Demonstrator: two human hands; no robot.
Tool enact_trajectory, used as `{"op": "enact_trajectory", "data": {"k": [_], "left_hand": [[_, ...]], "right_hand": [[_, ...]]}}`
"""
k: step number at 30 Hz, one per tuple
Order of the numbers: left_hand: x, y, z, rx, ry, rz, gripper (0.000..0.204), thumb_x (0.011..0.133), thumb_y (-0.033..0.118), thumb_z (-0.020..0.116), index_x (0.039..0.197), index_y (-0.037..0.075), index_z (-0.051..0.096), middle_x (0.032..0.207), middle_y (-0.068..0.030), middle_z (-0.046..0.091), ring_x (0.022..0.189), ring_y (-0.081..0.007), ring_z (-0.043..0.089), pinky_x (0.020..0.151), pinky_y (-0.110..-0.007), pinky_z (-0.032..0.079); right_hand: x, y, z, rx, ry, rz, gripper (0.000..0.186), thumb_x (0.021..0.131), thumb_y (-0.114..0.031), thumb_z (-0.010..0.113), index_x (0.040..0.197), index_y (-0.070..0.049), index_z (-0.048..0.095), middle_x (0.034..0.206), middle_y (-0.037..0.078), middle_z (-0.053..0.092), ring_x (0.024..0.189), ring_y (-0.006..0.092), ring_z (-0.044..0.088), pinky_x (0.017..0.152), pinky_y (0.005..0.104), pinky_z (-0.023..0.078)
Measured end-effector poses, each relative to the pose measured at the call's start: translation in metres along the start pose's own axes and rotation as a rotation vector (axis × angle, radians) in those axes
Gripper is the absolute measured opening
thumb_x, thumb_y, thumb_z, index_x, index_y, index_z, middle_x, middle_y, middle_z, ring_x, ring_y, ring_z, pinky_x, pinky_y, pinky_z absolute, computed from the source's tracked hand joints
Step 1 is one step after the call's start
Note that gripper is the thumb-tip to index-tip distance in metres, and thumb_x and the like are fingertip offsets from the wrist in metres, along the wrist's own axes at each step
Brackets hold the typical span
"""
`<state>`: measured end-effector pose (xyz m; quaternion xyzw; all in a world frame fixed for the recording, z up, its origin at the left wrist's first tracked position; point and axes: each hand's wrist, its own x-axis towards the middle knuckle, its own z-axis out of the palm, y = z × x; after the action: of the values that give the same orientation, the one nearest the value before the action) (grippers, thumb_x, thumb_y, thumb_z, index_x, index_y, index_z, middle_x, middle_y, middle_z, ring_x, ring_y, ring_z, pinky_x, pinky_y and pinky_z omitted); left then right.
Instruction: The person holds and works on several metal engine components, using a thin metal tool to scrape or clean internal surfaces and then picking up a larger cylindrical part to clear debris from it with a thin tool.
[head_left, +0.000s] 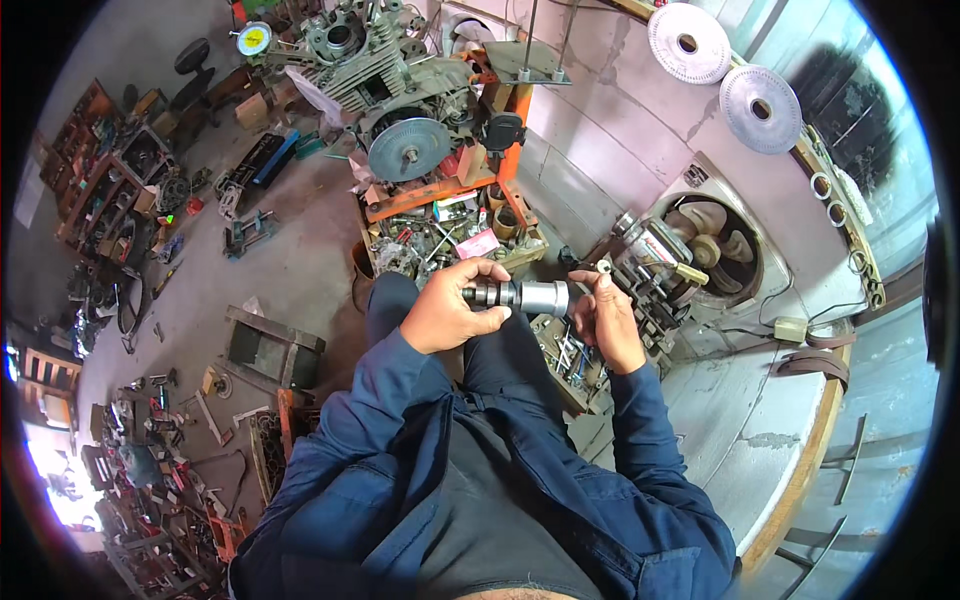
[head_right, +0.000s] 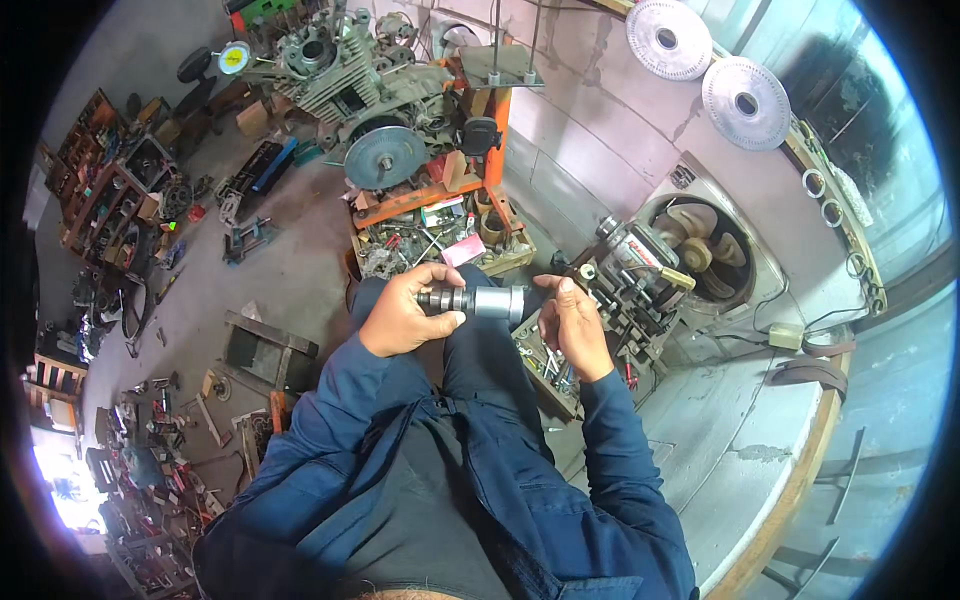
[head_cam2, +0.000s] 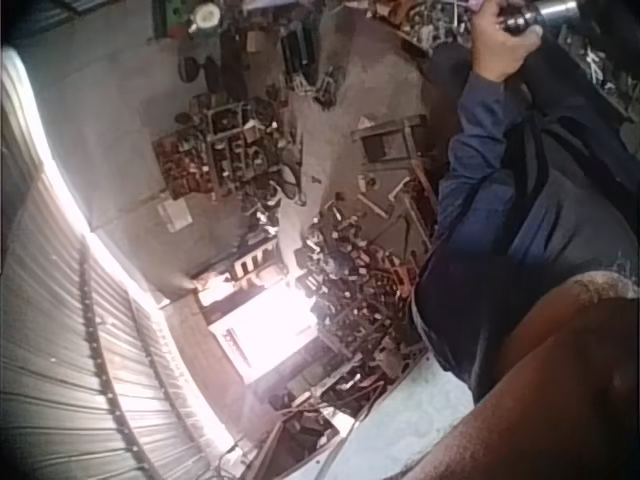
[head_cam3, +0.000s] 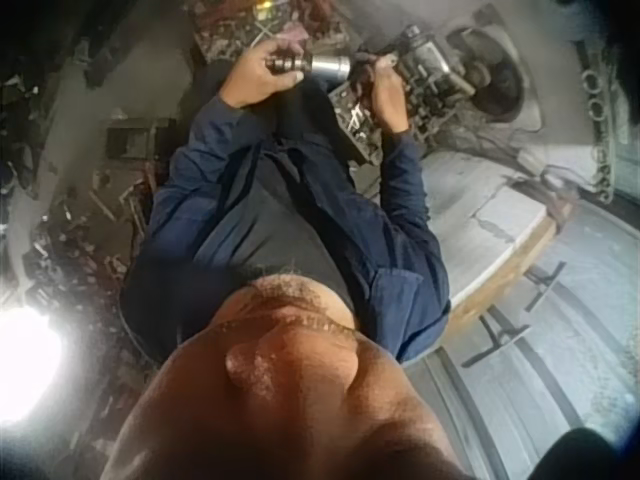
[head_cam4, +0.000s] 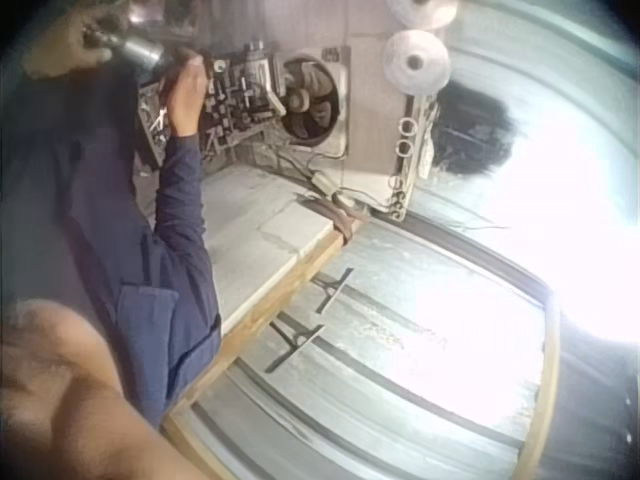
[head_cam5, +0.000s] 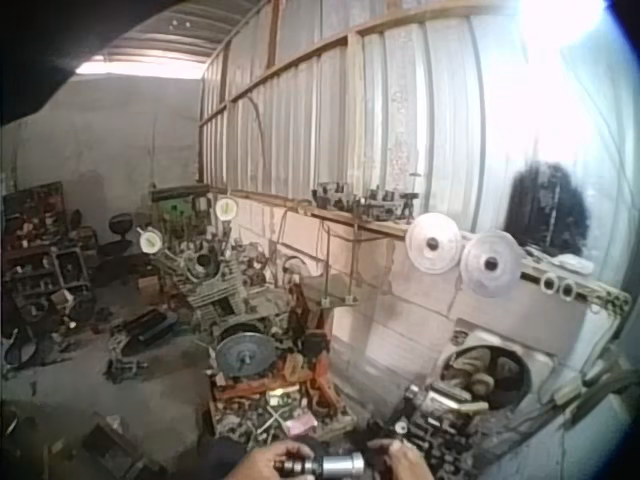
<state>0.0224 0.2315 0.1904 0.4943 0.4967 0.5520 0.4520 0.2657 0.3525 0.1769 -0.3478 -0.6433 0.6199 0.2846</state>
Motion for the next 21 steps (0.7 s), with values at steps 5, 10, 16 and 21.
{"op": "enact_trajectory", "data": {"k": [5,10,16,21], "left_hand": [[0.001,0.004,0.000,0.021,-0.006,0.016,0.041,0.077,0.000,0.077,0.115,0.002,0.060,0.103,0.0003,0.062,0.091,-0.0067,0.059,0.082,-0.024,0.050],[0.002,0.001,-0.001,-0.033,-0.026,-0.014,0.041,0.077,0.000,0.077,0.114,0.002,0.060,0.104,0.0002,0.061,0.093,-0.0076,0.058,0.084,-0.025,0.050],[0.001,-0.004,-0.002,-0.029,-0.005,-0.028,0.042,0.076,0.000,0.077,0.114,0.003,0.060,0.106,0.0002,0.061,0.093,-0.0084,0.059,0.085,-0.027,0.050],[0.001,-0.004,-0.004,0.076,-0.043,0.020,0.041,0.076,-0.002,0.076,0.114,0.003,0.060,0.108,-0.0021,0.062,0.096,-0.0091,0.059,0.087,-0.028,0.050]], "right_hand": [[-0.004,-0.003,0.000,0.091,-0.087,-0.018,0.052,0.108,-0.045,0.040,0.131,0.000,0.055,0.074,0.001,0.059,0.054,0.0062,0.050,0.049,0.0210,0.037],[-0.008,-0.013,0.013,0.145,-0.208,-0.238,0.052,0.091,-0.019,0.075,0.134,0.001,0.053,0.116,0.007,0.060,0.102,0.0162,0.063,0.088,0.0293,0.052],[-0.006,-0.022,0.021,0.022,-0.131,-0.380,0.057,0.086,-0.009,0.077,0.135,0.003,0.050,0.115,0.009,0.060,0.108,0.0198,0.062,0.095,0.0331,0.051],[0.000,-0.017,0.015,-0.080,0.115,-0.072,0.065,0.109,-0.052,0.023,0.129,0.001,0.055,0.050,0.001,0.047,0.037,0.0077,0.038,0.038,0.0242,0.029]]}}
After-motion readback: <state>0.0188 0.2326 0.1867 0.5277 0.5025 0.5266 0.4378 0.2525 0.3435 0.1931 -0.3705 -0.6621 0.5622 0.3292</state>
